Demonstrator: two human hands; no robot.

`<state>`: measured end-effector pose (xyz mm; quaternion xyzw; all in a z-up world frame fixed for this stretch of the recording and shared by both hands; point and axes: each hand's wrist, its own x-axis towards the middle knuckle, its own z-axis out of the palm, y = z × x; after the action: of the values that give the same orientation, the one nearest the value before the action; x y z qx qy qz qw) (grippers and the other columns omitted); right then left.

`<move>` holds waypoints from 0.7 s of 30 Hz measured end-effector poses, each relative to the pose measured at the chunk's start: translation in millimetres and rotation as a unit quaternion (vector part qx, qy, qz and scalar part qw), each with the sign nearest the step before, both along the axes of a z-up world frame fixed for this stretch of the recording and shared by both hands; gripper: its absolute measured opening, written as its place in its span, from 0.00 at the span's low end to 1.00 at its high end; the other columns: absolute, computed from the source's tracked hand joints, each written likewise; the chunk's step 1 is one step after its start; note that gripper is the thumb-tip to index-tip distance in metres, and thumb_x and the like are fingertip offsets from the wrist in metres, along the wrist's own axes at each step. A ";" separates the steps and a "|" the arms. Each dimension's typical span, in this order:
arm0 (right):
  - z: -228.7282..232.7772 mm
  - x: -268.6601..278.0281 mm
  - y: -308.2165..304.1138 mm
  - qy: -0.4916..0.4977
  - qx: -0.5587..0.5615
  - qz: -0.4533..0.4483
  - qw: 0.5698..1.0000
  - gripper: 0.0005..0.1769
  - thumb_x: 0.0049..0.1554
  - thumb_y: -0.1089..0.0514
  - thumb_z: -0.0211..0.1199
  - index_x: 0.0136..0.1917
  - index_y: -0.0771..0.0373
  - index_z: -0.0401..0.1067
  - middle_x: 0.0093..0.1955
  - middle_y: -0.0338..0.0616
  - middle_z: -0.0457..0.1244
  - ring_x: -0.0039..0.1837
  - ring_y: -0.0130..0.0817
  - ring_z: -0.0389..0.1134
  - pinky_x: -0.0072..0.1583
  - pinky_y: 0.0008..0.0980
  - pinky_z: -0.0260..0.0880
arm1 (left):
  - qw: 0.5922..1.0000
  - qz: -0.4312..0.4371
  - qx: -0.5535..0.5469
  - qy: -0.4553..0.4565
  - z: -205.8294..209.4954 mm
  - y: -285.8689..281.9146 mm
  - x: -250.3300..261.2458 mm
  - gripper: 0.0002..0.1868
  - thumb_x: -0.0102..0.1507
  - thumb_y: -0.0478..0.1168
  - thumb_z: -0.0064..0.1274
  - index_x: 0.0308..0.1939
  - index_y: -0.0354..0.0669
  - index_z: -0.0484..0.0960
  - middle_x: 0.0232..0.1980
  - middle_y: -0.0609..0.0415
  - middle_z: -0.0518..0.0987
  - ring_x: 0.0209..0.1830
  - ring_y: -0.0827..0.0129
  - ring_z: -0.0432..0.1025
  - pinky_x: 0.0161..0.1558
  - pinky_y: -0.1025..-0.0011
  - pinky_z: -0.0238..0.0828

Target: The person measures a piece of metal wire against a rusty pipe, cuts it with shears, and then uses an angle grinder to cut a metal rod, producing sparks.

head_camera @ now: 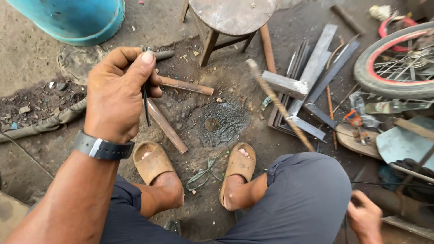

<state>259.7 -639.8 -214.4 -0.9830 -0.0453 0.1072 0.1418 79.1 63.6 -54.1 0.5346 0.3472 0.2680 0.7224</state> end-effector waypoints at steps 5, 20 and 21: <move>120.3 42.7 40.5 -0.055 0.067 0.001 0.996 0.19 0.60 0.56 0.72 0.63 0.65 0.79 0.52 0.51 0.69 0.54 0.41 0.67 0.58 0.39 0.63 | 0.995 -0.002 -0.100 0.007 31.0 -20.8 1.2 0.02 0.70 0.36 0.56 0.45 0.43 0.81 0.34 0.54 0.78 0.30 0.71 0.73 0.27 0.76 0.76; 75.6 73.1 356.4 -0.066 0.322 0.277 0.903 0.06 0.67 0.55 0.67 0.50 0.58 0.80 0.29 0.44 0.64 0.37 0.31 0.65 0.46 0.33 0.67 | 0.973 0.129 -0.167 -0.094 -16.8 -9.9 -31.9 0.07 0.69 0.46 0.56 0.41 0.49 0.81 0.41 0.54 0.86 0.39 0.68 0.84 0.39 0.73 0.83; 65.8 63.0 359.7 -0.055 0.310 0.279 0.907 0.07 0.65 0.52 0.68 0.49 0.57 0.80 0.29 0.44 0.65 0.37 0.31 0.66 0.45 0.32 0.67 | 0.970 0.145 -0.163 -0.105 -15.0 -2.0 -35.4 0.07 0.69 0.47 0.56 0.41 0.52 0.81 0.43 0.58 0.86 0.42 0.71 0.84 0.42 0.74 0.82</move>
<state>322.7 -280.1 -148.6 -0.8412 -0.3567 0.0686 0.4005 43.6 61.6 -69.1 0.3227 0.3823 0.3644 0.7854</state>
